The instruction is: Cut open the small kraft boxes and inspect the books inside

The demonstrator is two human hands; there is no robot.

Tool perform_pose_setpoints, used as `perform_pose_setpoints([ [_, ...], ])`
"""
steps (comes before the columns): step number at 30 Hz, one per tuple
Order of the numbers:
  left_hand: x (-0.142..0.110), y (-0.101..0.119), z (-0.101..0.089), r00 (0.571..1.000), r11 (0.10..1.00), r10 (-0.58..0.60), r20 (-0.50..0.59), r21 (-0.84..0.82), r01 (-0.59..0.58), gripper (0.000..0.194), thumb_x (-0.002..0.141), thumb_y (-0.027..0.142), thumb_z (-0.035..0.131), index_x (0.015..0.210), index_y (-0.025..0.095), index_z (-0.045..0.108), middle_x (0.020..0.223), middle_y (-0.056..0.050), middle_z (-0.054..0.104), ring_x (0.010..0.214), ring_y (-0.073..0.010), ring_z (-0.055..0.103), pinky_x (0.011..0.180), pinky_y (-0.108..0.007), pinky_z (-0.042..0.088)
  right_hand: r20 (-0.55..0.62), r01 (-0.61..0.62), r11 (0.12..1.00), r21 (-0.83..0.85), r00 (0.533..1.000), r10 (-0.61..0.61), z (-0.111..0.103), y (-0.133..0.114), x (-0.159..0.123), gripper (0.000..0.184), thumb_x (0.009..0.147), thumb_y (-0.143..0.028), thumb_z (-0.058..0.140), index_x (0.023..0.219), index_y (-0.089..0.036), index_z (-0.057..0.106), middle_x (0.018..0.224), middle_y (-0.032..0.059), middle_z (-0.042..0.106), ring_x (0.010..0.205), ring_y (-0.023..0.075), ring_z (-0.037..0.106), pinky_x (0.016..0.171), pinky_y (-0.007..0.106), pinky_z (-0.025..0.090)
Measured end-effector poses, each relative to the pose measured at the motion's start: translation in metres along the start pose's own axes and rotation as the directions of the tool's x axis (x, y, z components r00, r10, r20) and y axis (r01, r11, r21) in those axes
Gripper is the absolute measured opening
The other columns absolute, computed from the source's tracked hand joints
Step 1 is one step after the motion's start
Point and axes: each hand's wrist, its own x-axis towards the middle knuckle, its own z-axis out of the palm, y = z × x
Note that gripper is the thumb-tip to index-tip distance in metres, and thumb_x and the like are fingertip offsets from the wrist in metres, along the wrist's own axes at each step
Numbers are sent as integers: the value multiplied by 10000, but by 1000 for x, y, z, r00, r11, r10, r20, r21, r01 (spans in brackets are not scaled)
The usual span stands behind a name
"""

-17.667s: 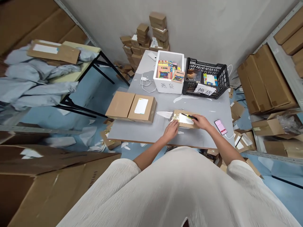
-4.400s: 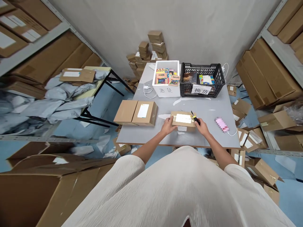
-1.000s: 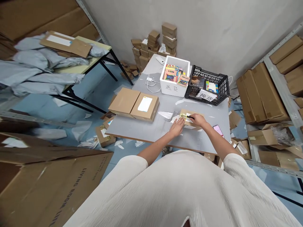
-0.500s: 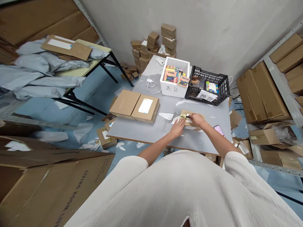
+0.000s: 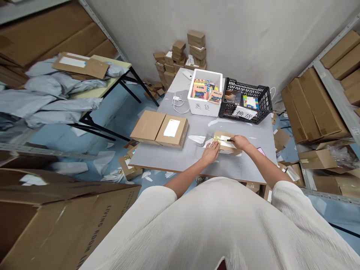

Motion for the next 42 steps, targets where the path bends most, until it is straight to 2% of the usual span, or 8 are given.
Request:
perform_pose_setpoints([
  [8, 21, 13, -7, 994, 993, -113, 1, 35, 113, 660, 1100, 322, 505, 1731, 147, 421, 1569, -248, 603, 1541, -416, 485, 1279, -558, 343, 27, -72, 997, 31, 997, 71, 4, 30, -24, 277, 1042, -350, 619, 1144, -284, 867, 1181, 146, 807, 1067, 341, 731, 898, 408, 519],
  [15, 29, 13, -12, 986, 969, -152, 63, 205, 136, 638, 1117, 364, 503, 1721, 171, 438, 1569, -228, 595, 1500, -401, 507, 1254, -542, 362, 127, -121, 982, -142, 982, 139, -4, 62, -54, 403, 1092, -298, 477, 1300, -253, 819, 1266, 171, 789, 1134, 318, 735, 885, 381, 527],
  [23, 30, 15, -14, 979, 952, -187, 78, 259, 161, 600, 1114, 342, 497, 1695, 194, 458, 1565, -218, 588, 1488, -382, 502, 1252, -552, 362, 123, -155, 982, -108, 978, 168, -5, 107, -79, 350, 1060, -306, 533, 1218, -249, 840, 1225, 166, 815, 1086, 306, 748, 812, 346, 501],
  [27, 28, 18, -13, 974, 948, -218, 60, 249, 196, 578, 1109, 312, 490, 1675, 203, 457, 1607, -209, 552, 1508, -372, 488, 1265, -558, 354, 87, -191, 981, 31, 978, 188, 12, 137, -95, 324, 1035, -368, 582, 1151, -266, 866, 1079, 130, 843, 996, 299, 757, 789, 332, 496],
  [30, 31, 24, -12, 987, 963, -147, 70, 238, 127, 569, 1068, 237, 524, 1636, 221, 486, 1666, -189, 505, 1540, -353, 462, 1271, -537, 354, -10, -155, 958, 241, 987, 163, 35, 147, -109, 354, 1032, -409, 588, 1208, -273, 864, 1094, 86, 861, 978, 283, 758, 813, 316, 510],
  [32, 40, 32, -13, 991, 976, -48, 128, 218, 19, 559, 1053, 225, 543, 1611, 238, 503, 1674, -168, 501, 1542, -335, 460, 1274, -519, 357, -54, -131, 925, 357, 986, 161, 52, 147, -115, 373, 1025, -418, 595, 1236, -262, 859, 1113, 70, 864, 952, 270, 757, 815, 309, 517],
  [36, 67, 48, -15, 967, 973, 97, 235, 183, -142, 543, 1064, 323, 590, 1593, 246, 499, 1628, -158, 531, 1508, -332, 492, 1268, -503, 370, -53, -139, 860, 492, 981, 188, 74, 139, -120, 355, 1000, -421, 627, 1192, -233, 858, 982, 65, 848, 848, 255, 746, 783, 310, 529],
  [42, 97, 59, -14, 944, 955, 101, 315, 237, -181, 483, 1038, 339, 646, 1496, 210, 567, 1497, -176, 600, 1377, -348, 597, 1184, -473, 437, -80, -134, 743, 656, 966, 245, 84, 141, -129, 321, 998, -492, 672, 1104, -229, 823, 915, 58, 820, 837, 247, 764, 778, 298, 562],
])
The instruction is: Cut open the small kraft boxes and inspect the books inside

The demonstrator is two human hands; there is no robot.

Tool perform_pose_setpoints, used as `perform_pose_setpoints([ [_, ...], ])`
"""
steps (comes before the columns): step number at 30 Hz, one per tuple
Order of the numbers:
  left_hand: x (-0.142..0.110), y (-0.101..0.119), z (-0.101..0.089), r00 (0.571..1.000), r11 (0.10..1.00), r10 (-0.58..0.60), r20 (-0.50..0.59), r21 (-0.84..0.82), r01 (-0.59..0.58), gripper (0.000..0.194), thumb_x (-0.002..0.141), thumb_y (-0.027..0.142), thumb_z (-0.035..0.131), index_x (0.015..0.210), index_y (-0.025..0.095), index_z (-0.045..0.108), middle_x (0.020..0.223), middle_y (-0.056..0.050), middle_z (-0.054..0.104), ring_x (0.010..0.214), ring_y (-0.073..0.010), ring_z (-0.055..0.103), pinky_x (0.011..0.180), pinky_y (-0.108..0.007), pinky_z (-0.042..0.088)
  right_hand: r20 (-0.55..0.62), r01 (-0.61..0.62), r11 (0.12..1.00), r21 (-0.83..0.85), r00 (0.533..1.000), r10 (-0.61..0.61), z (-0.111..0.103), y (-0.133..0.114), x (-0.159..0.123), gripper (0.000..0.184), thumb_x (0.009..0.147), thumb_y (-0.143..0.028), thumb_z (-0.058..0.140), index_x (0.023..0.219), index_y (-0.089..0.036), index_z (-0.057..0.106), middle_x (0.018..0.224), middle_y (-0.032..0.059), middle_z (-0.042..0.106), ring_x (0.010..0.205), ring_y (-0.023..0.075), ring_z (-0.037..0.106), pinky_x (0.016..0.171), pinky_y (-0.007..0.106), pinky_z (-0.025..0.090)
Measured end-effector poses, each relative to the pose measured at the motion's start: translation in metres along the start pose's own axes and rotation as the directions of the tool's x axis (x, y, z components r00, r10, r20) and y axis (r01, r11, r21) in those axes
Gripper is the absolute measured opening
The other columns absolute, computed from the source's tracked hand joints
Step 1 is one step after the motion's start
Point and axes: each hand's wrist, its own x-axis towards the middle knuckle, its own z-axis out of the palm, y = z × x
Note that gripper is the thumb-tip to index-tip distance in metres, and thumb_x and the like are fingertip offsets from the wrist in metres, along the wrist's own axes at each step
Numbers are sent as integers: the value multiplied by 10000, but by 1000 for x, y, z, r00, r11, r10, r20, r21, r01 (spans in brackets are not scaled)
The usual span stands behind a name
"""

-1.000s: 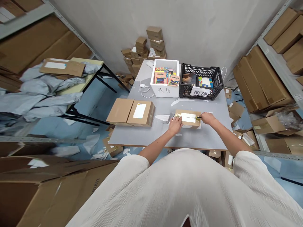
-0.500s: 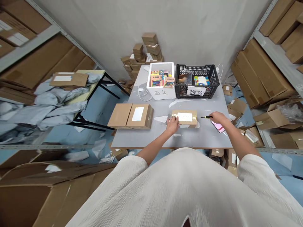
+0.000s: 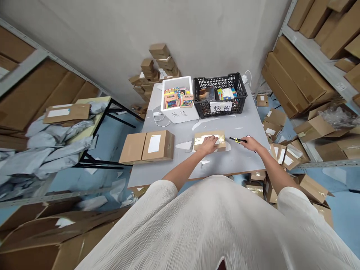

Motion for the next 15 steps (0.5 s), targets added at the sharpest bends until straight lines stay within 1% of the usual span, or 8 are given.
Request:
perform_pose_setpoints([
  [3, 8, 0, -1, 999, 1000, -10, 47, 14, 9, 440, 1047, 338, 633, 1462, 201, 585, 1470, -174, 623, 1350, -336, 628, 1188, -462, 431, -4, -18, 997, 76, 1000, 19, -1, 5, 0, 316, 1000, -519, 686, 1060, -230, 797, 914, 61, 818, 834, 245, 769, 786, 304, 571],
  [5, 12, 2, -2, 997, 1000, -20, 78, 25, 18, 445, 1032, 328, 657, 1449, 189, 587, 1454, -178, 636, 1348, -336, 640, 1217, -468, 405, 12, -26, 992, 120, 1000, 25, -1, 7, 3, 300, 1000, -509, 689, 1058, -228, 777, 911, 57, 814, 816, 237, 773, 782, 306, 575],
  [9, 19, 9, -2, 995, 998, -58, 80, 29, 56, 512, 990, 299, 720, 1468, 204, 563, 1463, -164, 647, 1394, -337, 630, 1324, -498, 274, 38, -4, 980, 197, 999, -4, 2, 1, 17, 304, 975, -501, 715, 1105, -228, 737, 909, 42, 802, 756, 211, 767, 742, 295, 572],
  [11, 22, 12, -2, 994, 997, -75, 77, 23, 74, 571, 963, 274, 746, 1491, 198, 541, 1471, -170, 644, 1432, -337, 606, 1353, -506, 218, 52, 20, 981, 192, 998, -30, 2, -4, 26, 304, 972, -507, 709, 1091, -228, 729, 908, 38, 796, 752, 204, 761, 738, 290, 560],
  [13, 23, 14, -1, 992, 995, -96, 86, 15, 95, 626, 931, 259, 773, 1501, 181, 527, 1481, -189, 634, 1468, -346, 578, 1357, -514, 216, 74, 41, 988, 152, 996, -52, 1, -10, 37, 304, 972, -508, 698, 1082, -227, 736, 907, 36, 792, 769, 201, 757, 740, 284, 542],
  [15, 24, 16, 0, 990, 994, -110, 91, 13, 109, 641, 912, 255, 785, 1494, 179, 528, 1497, -201, 621, 1492, -355, 558, 1358, -528, 227, 112, 64, 994, 87, 991, -73, -3, -16, 47, 311, 966, -510, 697, 1081, -227, 754, 891, 31, 788, 787, 202, 746, 738, 280, 521],
])
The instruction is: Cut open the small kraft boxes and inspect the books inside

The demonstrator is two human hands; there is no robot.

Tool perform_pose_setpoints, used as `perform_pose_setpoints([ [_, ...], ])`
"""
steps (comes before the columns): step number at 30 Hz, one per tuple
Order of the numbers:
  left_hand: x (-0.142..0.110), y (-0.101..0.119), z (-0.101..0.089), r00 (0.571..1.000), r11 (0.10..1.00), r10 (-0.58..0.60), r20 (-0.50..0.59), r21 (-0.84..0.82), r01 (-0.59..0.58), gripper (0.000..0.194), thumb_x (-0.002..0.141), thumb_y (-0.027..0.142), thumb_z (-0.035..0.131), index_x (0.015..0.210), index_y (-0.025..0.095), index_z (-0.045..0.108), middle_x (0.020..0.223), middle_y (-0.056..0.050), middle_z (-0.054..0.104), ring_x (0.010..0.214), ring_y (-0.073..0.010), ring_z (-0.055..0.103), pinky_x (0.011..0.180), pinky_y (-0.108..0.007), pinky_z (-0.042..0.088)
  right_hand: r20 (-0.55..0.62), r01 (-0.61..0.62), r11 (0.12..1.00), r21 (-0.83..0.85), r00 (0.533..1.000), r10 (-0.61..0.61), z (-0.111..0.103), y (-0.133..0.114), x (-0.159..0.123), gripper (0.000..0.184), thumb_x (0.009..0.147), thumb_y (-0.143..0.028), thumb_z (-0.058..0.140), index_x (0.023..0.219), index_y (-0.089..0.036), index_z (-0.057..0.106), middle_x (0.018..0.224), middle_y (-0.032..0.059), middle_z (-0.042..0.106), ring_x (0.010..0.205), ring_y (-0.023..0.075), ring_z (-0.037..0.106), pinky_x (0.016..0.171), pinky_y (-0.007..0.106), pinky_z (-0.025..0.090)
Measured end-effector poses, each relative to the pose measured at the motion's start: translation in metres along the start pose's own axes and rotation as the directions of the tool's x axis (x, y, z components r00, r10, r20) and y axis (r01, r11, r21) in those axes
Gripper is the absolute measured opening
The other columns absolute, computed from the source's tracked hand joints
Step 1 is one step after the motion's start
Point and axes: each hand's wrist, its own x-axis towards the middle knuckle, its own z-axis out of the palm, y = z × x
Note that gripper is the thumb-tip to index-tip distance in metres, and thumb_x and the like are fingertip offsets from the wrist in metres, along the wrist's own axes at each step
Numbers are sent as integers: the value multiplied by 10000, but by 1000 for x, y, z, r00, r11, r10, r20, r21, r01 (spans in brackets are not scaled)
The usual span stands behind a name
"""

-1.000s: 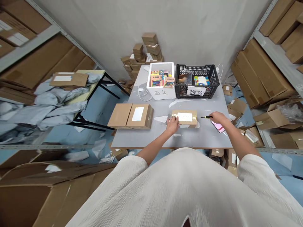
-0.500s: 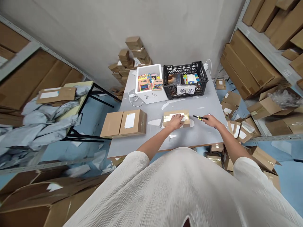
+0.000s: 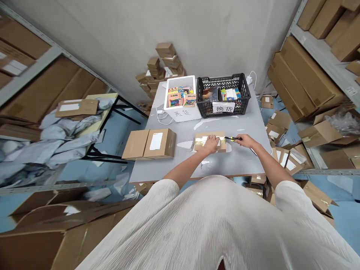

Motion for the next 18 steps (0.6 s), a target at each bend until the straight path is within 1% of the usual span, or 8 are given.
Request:
perform_pose_setpoints([
  [3, 0, 0, 3, 1000, 1000, -2, -10, 11, 2, 625, 907, 251, 787, 1478, 194, 539, 1517, -207, 607, 1491, -364, 561, 1364, -556, 224, 85, 38, 990, -136, 996, -26, -8, -6, 14, 323, 960, -511, 695, 1088, -233, 798, 860, 32, 788, 786, 211, 708, 725, 289, 480],
  [5, -1, 0, 7, 1000, 1000, 2, -22, 14, -1, 625, 905, 252, 797, 1473, 191, 542, 1530, -215, 592, 1484, -368, 567, 1368, -562, 214, 126, 73, 970, -234, 991, -44, -13, -8, 24, 318, 969, -494, 677, 1098, -245, 826, 876, 43, 798, 796, 225, 692, 721, 305, 454],
  [8, -4, 0, 11, 999, 1000, 5, -47, 5, -5, 624, 907, 251, 810, 1467, 185, 541, 1526, -211, 583, 1469, -358, 574, 1373, -551, 201, 141, 115, 924, -366, 988, -67, -17, -10, 41, 271, 977, -471, 670, 1072, -288, 846, 925, 60, 812, 856, 248, 699, 736, 316, 441],
  [12, -9, 0, 14, 997, 1000, 15, -82, 8, -14, 632, 914, 264, 814, 1475, 184, 534, 1501, -202, 588, 1506, -355, 531, 1375, -540, 191, 156, 172, 842, -512, 982, -106, -15, -16, 65, 219, 974, -441, 678, 1038, -315, 845, 949, 80, 825, 910, 273, 706, 750, 326, 441],
  [14, -10, -1, 15, 996, 1000, 12, -88, 11, -11, 636, 918, 268, 808, 1481, 168, 532, 1498, -210, 581, 1505, -353, 530, 1376, -529, 185, 170, 194, 818, -542, 978, -119, -12, -19, 72, 208, 963, -426, 683, 1030, -310, 843, 942, 89, 824, 908, 277, 709, 749, 330, 440],
  [15, -10, -1, 15, 996, 1000, 7, -89, 10, -6, 630, 922, 263, 799, 1483, 165, 531, 1495, -210, 580, 1490, -348, 543, 1376, -525, 183, 177, 195, 820, -538, 977, -116, -11, -20, 74, 206, 956, -425, 689, 1027, -305, 840, 936, 93, 822, 900, 276, 709, 746, 330, 440],
  [18, -10, -1, 16, 997, 1000, -8, -82, 2, 8, 592, 938, 252, 766, 1477, 181, 531, 1480, -187, 590, 1444, -327, 580, 1377, -526, 185, 202, 157, 873, -462, 977, -69, -9, -17, 71, 231, 937, -457, 696, 1003, -276, 824, 909, 84, 811, 842, 251, 695, 722, 318, 445],
])
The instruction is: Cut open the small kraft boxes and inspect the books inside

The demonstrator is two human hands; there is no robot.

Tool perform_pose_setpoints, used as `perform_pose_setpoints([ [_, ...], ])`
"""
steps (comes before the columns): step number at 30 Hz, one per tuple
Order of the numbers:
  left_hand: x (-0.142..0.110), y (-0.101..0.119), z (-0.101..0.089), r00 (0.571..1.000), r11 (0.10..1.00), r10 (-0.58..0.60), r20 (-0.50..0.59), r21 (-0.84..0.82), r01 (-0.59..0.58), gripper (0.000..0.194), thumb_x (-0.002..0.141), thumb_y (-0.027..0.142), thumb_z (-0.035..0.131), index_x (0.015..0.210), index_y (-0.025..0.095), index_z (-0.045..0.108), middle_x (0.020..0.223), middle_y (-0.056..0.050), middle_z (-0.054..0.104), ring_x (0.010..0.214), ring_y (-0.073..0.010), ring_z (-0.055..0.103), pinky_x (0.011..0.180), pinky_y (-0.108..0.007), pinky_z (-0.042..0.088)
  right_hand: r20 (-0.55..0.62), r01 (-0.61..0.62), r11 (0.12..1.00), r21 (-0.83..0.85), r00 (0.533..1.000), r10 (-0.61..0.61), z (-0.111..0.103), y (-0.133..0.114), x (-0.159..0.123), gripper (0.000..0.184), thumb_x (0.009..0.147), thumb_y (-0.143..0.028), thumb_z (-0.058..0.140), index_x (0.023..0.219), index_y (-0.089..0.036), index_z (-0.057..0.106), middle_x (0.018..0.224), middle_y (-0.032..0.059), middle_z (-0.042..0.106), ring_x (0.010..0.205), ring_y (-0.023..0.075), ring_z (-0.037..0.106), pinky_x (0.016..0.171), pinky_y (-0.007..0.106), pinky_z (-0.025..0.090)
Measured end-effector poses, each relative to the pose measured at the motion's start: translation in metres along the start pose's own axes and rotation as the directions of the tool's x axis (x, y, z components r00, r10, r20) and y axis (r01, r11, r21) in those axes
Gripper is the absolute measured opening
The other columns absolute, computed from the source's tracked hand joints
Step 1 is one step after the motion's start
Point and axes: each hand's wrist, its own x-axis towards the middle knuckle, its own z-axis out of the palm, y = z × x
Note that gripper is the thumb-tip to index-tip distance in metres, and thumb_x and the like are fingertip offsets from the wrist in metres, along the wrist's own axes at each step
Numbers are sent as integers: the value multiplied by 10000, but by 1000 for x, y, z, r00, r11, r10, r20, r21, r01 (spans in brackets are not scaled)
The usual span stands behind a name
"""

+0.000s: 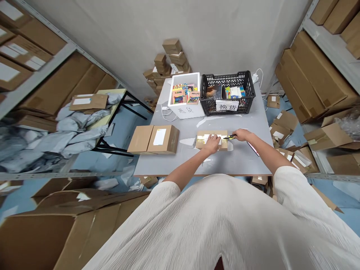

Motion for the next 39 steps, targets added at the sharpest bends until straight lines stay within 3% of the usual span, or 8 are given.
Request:
perform_pose_setpoints([
  [5, 2, -1, 2, 1000, 1000, -2, 9, -8, 2, 586, 933, 227, 741, 1478, 205, 525, 1499, -175, 590, 1442, -326, 589, 1375, -542, 210, 162, -65, 949, 310, 987, 15, 13, 6, -19, 383, 931, -622, 685, 902, -248, 766, 794, 27, 772, 711, 181, 661, 646, 272, 480],
  [7, 3, 0, 2, 1000, 1000, -4, 13, -8, 4, 616, 919, 224, 747, 1490, 219, 515, 1506, -174, 589, 1446, -336, 588, 1366, -557, 230, 176, -86, 917, 389, 984, 17, 17, 7, -26, 421, 896, -673, 727, 888, -254, 761, 744, 24, 750, 670, 181, 664, 618, 274, 501],
  [15, 2, 2, -2, 999, 1000, -3, 46, -14, 4, 609, 915, 224, 747, 1484, 201, 532, 1494, -185, 594, 1421, -338, 604, 1380, -550, 196, 190, -183, 878, 443, 976, 108, 26, 5, -49, 417, 896, -660, 732, 849, -247, 732, 756, 21, 732, 637, 172, 641, 597, 277, 514],
  [25, 3, 0, -6, 998, 999, 51, 20, 18, -52, 611, 930, 231, 740, 1510, 236, 546, 1501, -165, 610, 1429, -330, 621, 1387, -523, 201, 20, -140, 789, 598, 987, 159, 63, -21, -61, 460, 926, -707, 714, 927, -248, 683, 746, 19, 742, 712, 206, 682, 605, 265, 532],
  [29, 1, -2, -7, 999, 999, 36, 27, -14, -35, 596, 953, 259, 749, 1509, 239, 534, 1526, -162, 592, 1435, -326, 617, 1396, -542, 175, 16, -159, 749, 643, 981, 194, 69, -22, -66, 499, 953, -744, 649, 909, -248, 637, 818, 22, 763, 760, 194, 703, 643, 255, 539],
  [34, 3, 1, -9, 1000, 999, -3, 27, -33, 4, 579, 962, 236, 747, 1498, 253, 531, 1551, -160, 572, 1391, -318, 650, 1386, -556, 186, 101, -192, 731, 654, 981, 167, 79, -18, -85, 508, 930, -751, 681, 888, -246, 639, 786, 31, 752, 743, 201, 710, 606, 257, 521],
  [39, 0, -1, -12, 998, 997, 53, 28, -57, -51, 700, 942, 218, 754, 1588, 212, 485, 1500, -184, 613, 1422, -342, 624, 1354, -507, 256, -13, -241, 605, 759, 923, 384, 99, -18, -103, 537, 967, -795, 595, 946, -258, 570, 916, 56, 799, 755, 210, 740, 599, 263, 531],
])
